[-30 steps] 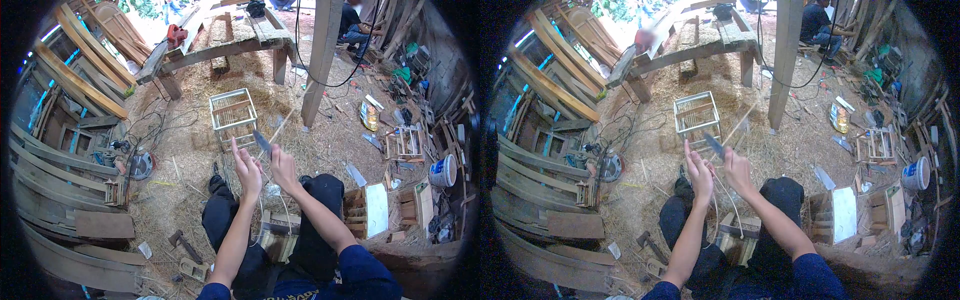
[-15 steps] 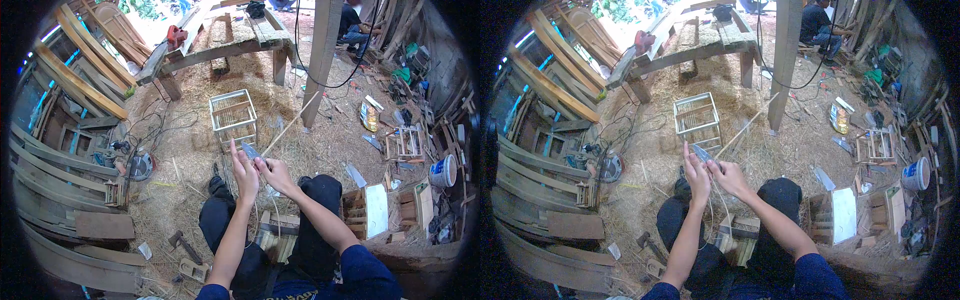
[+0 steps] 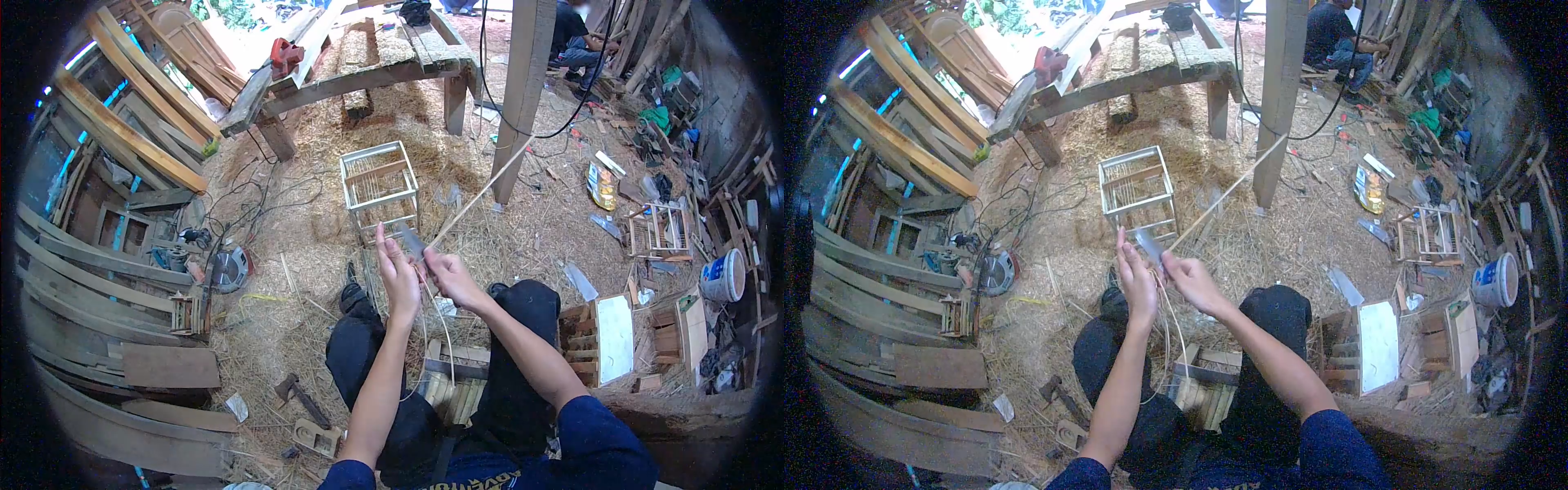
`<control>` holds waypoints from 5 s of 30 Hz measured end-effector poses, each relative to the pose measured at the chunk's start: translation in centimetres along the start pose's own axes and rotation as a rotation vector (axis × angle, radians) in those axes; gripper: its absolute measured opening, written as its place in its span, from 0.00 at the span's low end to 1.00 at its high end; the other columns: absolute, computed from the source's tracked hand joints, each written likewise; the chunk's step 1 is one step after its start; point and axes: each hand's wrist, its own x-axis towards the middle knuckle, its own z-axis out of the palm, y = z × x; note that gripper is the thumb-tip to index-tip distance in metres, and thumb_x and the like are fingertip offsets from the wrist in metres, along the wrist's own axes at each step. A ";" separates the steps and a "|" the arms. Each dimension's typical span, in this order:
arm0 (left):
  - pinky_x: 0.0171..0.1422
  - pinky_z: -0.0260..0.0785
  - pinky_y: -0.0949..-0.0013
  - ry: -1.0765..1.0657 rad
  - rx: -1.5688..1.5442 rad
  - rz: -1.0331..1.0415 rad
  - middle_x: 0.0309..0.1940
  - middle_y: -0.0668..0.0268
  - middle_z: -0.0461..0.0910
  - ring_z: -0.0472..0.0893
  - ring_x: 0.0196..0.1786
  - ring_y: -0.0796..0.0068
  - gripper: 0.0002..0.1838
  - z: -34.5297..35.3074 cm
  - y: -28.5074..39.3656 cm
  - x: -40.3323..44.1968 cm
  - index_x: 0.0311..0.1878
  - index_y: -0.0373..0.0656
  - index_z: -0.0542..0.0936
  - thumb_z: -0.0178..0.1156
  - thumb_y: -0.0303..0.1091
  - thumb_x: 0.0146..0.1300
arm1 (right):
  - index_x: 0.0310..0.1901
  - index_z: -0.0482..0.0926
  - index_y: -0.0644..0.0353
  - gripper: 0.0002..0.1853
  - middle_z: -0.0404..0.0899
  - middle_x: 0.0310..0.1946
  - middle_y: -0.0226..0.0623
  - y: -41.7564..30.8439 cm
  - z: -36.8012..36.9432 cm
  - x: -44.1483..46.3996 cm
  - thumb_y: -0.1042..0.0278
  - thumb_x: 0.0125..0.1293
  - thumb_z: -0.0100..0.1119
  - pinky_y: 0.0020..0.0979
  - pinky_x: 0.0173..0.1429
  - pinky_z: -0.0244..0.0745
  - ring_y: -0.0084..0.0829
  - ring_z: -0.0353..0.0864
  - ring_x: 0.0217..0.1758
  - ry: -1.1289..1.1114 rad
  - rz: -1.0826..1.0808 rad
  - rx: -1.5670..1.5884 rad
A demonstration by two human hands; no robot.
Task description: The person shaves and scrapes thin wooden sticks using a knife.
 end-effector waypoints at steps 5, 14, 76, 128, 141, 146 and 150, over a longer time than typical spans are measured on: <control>0.19 0.61 0.76 -0.024 -0.085 -0.001 0.21 0.72 0.64 0.66 0.16 0.83 0.32 -0.7 0.3 -0.1 0.81 0.53 0.50 0.34 0.56 0.81 | 0.30 0.75 0.66 0.34 0.71 0.16 0.37 -2.4 -2.5 0.3 0.38 0.78 0.42 0.40 0.29 0.65 0.34 0.75 0.22 0.457 -0.104 -0.302; 0.44 0.71 0.73 0.017 0.136 0.111 0.46 0.60 0.75 0.74 0.38 0.79 0.34 0.0 0.2 -0.5 0.80 0.44 0.56 0.32 0.56 0.82 | 0.32 0.79 0.66 0.30 0.77 0.19 0.51 -2.2 1.0 -0.8 0.39 0.71 0.55 0.45 0.32 0.73 0.51 0.81 0.25 0.234 -0.220 -0.504; 0.16 0.55 0.76 -0.055 -0.190 -0.137 0.16 0.74 0.61 0.62 0.12 0.82 0.38 -0.2 1.5 -0.7 0.79 0.50 0.54 0.33 0.67 0.77 | 0.35 0.81 0.63 0.21 0.79 0.24 0.52 -1.0 0.0 -0.4 0.56 0.79 0.46 0.47 0.31 0.71 0.54 0.80 0.29 0.393 -0.370 -0.545; 0.30 0.66 0.76 -0.359 0.046 -0.067 0.21 0.71 0.76 0.74 0.24 0.84 0.12 -1.7 -1.0 -1.4 0.46 0.37 0.79 0.58 0.38 0.76 | 0.38 0.79 0.61 0.25 0.71 0.17 0.46 -1.2 -3.3 1.3 0.47 0.80 0.43 0.42 0.29 0.65 0.38 0.73 0.20 0.621 -0.176 -0.336; 0.51 0.70 0.71 -0.497 0.591 0.392 0.37 0.68 0.82 0.80 0.43 0.77 0.12 -2.9 -1.6 -1.0 0.47 0.40 0.80 0.61 0.39 0.73 | 0.42 0.78 0.59 0.19 0.68 0.21 0.17 -1.8 -4.8 0.8 0.48 0.72 0.63 0.19 0.23 0.55 0.09 0.62 0.20 0.179 -0.121 0.165; 0.62 0.69 0.67 -0.713 0.204 -0.003 0.41 0.64 0.82 0.80 0.49 0.71 0.12 -2.1 -0.8 -1.3 0.46 0.39 0.79 0.57 0.40 0.75 | 0.41 0.77 0.60 0.20 0.67 0.20 0.18 -2.5 -4.8 0.3 0.48 0.72 0.62 0.20 0.25 0.56 0.11 0.61 0.20 0.157 -0.080 0.227; 0.64 0.68 0.65 -0.883 -0.079 -0.292 0.42 0.63 0.81 0.80 0.48 0.70 0.14 -1.7 0.0 -1.3 0.46 0.38 0.78 0.52 0.39 0.78 | 0.41 0.80 0.58 0.20 0.70 0.23 0.18 -2.0 -5.4 0.5 0.45 0.72 0.62 0.19 0.24 0.55 0.12 0.62 0.20 0.143 -0.106 0.377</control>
